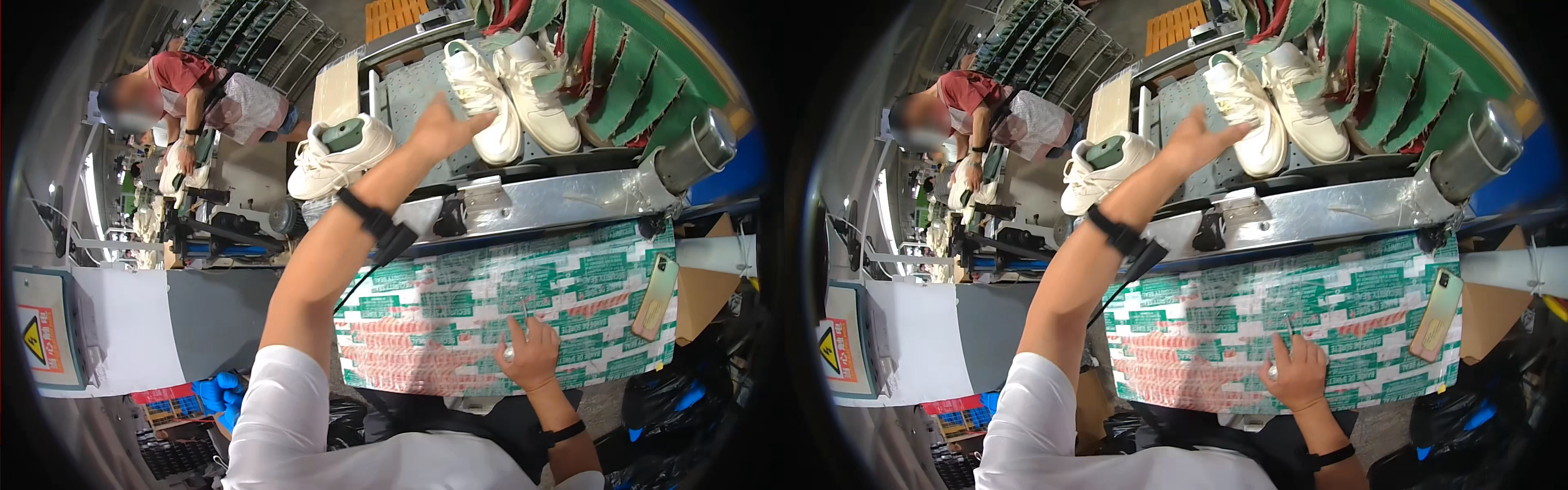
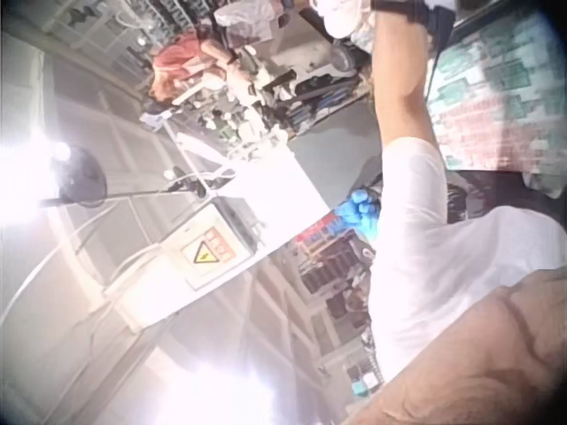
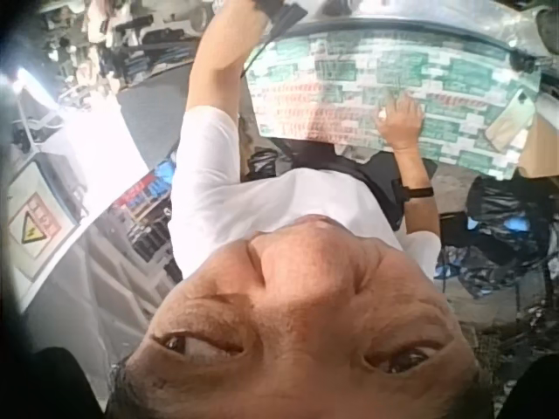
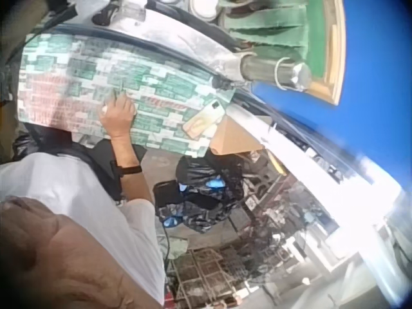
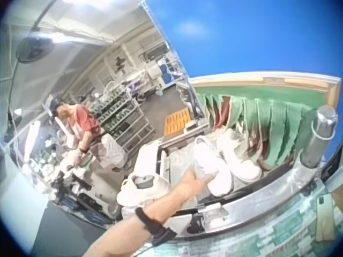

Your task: The worker is assembling shoes by inserting a shoe tree, wiping the surface, and placing them on a production line.

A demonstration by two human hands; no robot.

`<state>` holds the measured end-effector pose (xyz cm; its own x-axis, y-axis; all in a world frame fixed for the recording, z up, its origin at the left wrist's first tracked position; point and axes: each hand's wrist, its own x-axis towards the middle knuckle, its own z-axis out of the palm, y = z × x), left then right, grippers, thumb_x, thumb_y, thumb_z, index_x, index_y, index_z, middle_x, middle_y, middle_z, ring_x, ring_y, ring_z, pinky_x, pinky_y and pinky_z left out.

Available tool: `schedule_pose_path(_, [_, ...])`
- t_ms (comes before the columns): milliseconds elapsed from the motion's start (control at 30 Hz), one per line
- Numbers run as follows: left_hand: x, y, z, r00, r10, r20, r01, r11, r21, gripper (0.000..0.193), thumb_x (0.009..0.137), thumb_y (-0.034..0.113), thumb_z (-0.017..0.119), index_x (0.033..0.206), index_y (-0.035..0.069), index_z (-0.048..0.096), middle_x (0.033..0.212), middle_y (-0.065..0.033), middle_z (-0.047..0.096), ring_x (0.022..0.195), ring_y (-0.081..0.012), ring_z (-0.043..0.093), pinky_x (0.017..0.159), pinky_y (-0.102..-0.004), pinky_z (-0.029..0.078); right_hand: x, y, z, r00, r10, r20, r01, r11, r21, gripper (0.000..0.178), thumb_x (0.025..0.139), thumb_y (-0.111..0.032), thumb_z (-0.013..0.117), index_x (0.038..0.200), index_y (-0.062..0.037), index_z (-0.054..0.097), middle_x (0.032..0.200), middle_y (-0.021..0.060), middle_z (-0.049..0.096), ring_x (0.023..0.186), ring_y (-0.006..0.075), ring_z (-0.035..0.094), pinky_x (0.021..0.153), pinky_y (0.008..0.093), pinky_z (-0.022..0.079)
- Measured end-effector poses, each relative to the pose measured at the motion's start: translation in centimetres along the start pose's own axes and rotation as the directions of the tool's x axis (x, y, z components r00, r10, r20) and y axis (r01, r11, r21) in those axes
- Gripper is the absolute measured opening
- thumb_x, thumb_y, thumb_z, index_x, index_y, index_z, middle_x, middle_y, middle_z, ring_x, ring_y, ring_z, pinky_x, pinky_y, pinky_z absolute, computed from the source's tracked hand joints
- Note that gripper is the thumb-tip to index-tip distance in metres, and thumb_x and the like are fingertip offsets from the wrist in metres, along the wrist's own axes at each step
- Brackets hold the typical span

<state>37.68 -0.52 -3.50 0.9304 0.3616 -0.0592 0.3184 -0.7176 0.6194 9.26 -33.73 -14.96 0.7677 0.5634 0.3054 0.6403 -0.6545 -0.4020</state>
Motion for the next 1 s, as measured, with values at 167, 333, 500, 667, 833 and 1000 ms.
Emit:
schedule_pose_path(167, [5.7, 0.5, 5.2, 0.971, -0.228, 0.074, 0.239, 0.889, -0.390, 0.075, 0.088, 0.035, 0.097, 0.137, -0.014, 0.069, 0.129, -0.0241, 0.078, 0.114, -0.0286, 0.078, 0.097, -0.0436, 0.062, 0.2, -0.1, 0.6, 1.000, 0.004, -0.004, -0.004, 0.999, 0.031, 0.052, 0.081, -0.029, 0.079, 0.128, -0.0072, 0.078, 0.117, 0.0176, 0.067, 0.098, 0.0357, 0.066, 0.091, 0.0496, 0.054])
schedule_pose_path(333, [5.6, 0.2, 4.6, 0.963, -0.263, 0.065, 0.260, 0.829, -0.496, 0.058, 0.086, 0.032, 0.098, 0.124, -0.007, 0.078, 0.114, -0.0153, 0.083, 0.093, -0.0246, 0.081, 0.081, -0.0398, 0.065, -0.1, 0.3, 0.5, 1.000, -0.001, -0.024, 0.001, 1.000, 0.009, 0.052, 0.080, -0.028, 0.079, 0.127, -0.0073, 0.077, 0.117, 0.0177, 0.067, 0.098, 0.0361, 0.066, 0.091, 0.0499, 0.054])
schedule_pose_path(500, [4.4, -1.0, -2.4, 0.960, -0.221, 0.173, 0.272, 0.583, -0.766, 0.060, 0.099, 0.041, 0.081, 0.134, -0.007, 0.071, 0.115, -0.0146, 0.082, 0.094, -0.0258, 0.081, 0.084, -0.0386, 0.065, 0.5, -0.1, 0.6, 0.999, -0.002, -0.038, 0.004, 1.000, 0.029, 0.052, 0.080, -0.027, 0.079, 0.128, -0.0067, 0.077, 0.117, 0.0188, 0.067, 0.099, 0.0369, 0.066, 0.092, 0.0511, 0.054])
schedule_pose_path(667, [-9.4, -1.2, -9.3, 0.999, -0.012, 0.033, 0.033, 0.613, -0.789, 0.048, 0.100, 0.030, 0.083, 0.135, 0.000, 0.070, 0.115, -0.0087, 0.082, 0.097, -0.0164, 0.079, 0.088, -0.0359, 0.064, 0.1, -0.2, 0.9, 0.998, -0.009, -0.068, 0.012, 0.999, 0.045, 0.051, 0.081, -0.026, 0.079, 0.128, -0.0057, 0.075, 0.117, 0.0189, 0.066, 0.103, 0.0387, 0.065, 0.092, 0.0516, 0.054])
schedule_pose_path(833, [-29.0, -2.6, -11.1, 0.996, -0.084, 0.020, 0.086, 0.936, -0.341, 0.059, 0.091, 0.030, 0.091, 0.135, -0.003, 0.068, 0.123, -0.0141, 0.081, 0.109, -0.0193, 0.077, 0.097, -0.0364, 0.062, -0.9, -0.3, 1.1, 0.994, -0.021, -0.111, 0.027, 0.998, 0.052, 0.053, 0.081, -0.026, 0.080, 0.129, -0.0053, 0.074, 0.118, 0.0197, 0.065, 0.103, 0.0402, 0.063, 0.091, 0.0529, 0.052])
schedule_pose_path(1000, [-41.5, -5.9, -2.9, 0.960, -0.270, -0.068, 0.250, 0.942, -0.223, 0.075, 0.084, 0.035, 0.095, 0.142, -0.001, 0.064, 0.125, -0.0173, 0.080, 0.116, -0.0262, 0.078, 0.102, -0.0421, 0.061, -1.6, -0.4, 0.6, 0.997, -0.022, -0.080, 0.025, 0.999, 0.039, 0.052, 0.082, -0.025, 0.080, 0.130, -0.0059, 0.074, 0.118, 0.0193, 0.063, 0.105, 0.0410, 0.063, 0.094, 0.0536, 0.052])
